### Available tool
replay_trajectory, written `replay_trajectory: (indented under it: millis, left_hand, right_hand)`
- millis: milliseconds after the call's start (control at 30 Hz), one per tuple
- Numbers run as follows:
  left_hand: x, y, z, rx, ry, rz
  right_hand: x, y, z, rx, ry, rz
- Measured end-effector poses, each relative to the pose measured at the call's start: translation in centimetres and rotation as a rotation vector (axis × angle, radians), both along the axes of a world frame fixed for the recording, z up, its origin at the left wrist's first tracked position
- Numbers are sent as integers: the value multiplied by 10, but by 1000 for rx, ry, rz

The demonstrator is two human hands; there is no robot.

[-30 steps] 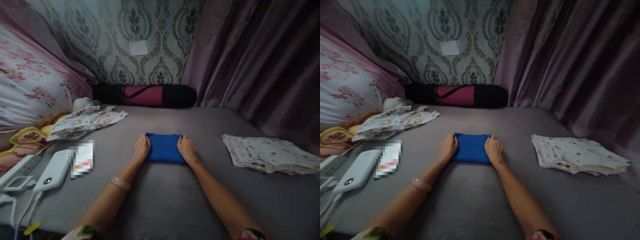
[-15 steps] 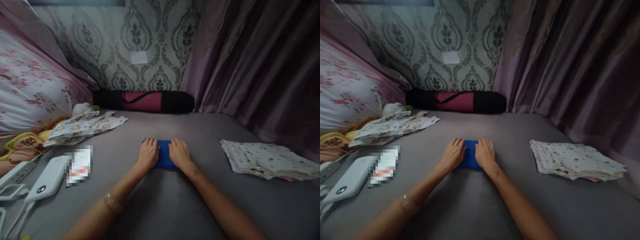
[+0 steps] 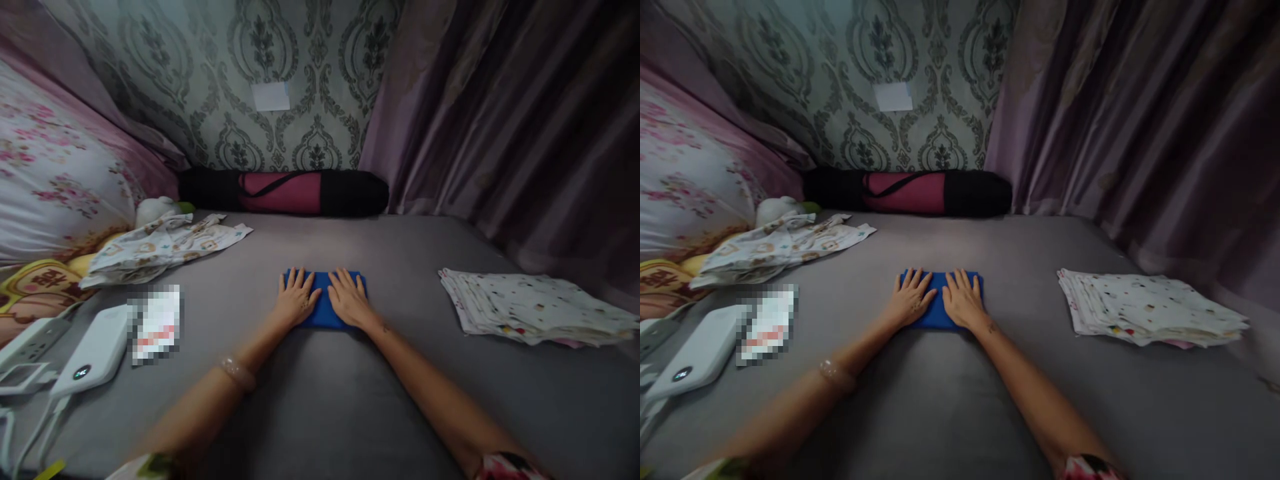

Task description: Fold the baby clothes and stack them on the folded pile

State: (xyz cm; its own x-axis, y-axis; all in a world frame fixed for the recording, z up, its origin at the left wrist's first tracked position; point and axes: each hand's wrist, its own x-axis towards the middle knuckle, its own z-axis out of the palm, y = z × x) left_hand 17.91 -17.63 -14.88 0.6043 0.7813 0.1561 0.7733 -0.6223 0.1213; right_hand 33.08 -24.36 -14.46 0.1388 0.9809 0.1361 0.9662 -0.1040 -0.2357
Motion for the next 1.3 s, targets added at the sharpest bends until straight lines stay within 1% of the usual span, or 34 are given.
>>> replay_trajectory:
  millis: [67,133,200,267,367,433,467,533,600,700,767,867,933,1000,1067,1133,1233,1300]
  left_hand:
    - [-1,-5,2,26,-22,7]
    - [-3,-8,-1,9,-34,13]
    - [-5,-9,-7,-42,-32,20]
    - [-7,-6,-9,-98,-38,6]
    - [-12,2,-4,-244,-99,-13]
    - [-17,6,1,-324,-185,41]
    - [-21,7,2,-337,-230,83]
    - [-28,8,0,-315,-282,138]
    - [-34,7,-9,-262,-282,122]
    - [-42,8,-22,-203,-295,57]
    - [-46,10,-25,-205,-371,38]
    - [-52,16,-20,-247,-560,83]
    - [-57,19,-15,-283,-668,162]
    - [-61,22,-12,-302,-731,233]
    - [-64,23,-12,-300,-761,269]
    - [-65,23,-13,-300,-763,279]
    - [-63,19,-13,-297,-721,253]
    - [-61,15,-11,-278,-686,220]
  right_hand:
    - [4,-2,-1,36,-12,-52]
    - [10,-5,-7,53,-41,-84]
    - [14,-7,-13,23,-57,-87]
    - [17,-9,-14,-20,-61,-91]
    - [12,-6,-4,-71,-69,-101]
    - [1,-2,7,-35,-93,-87]
    - [-6,0,11,3,-106,-61]
    - [-22,4,15,60,-109,20]
    - [-34,6,10,43,-85,78]
    - [-39,7,-3,-13,-63,80]
    - [-37,8,-7,-32,-58,85]
    - [-39,13,0,-63,-31,76]
    - [-49,20,8,-26,-23,75]
    - [-65,26,13,37,-24,115]
    - [-82,31,11,48,-9,177]
    - [-93,33,5,11,18,204]
    - [-99,33,-3,-28,49,203]
    - [-97,33,-3,-44,79,208]
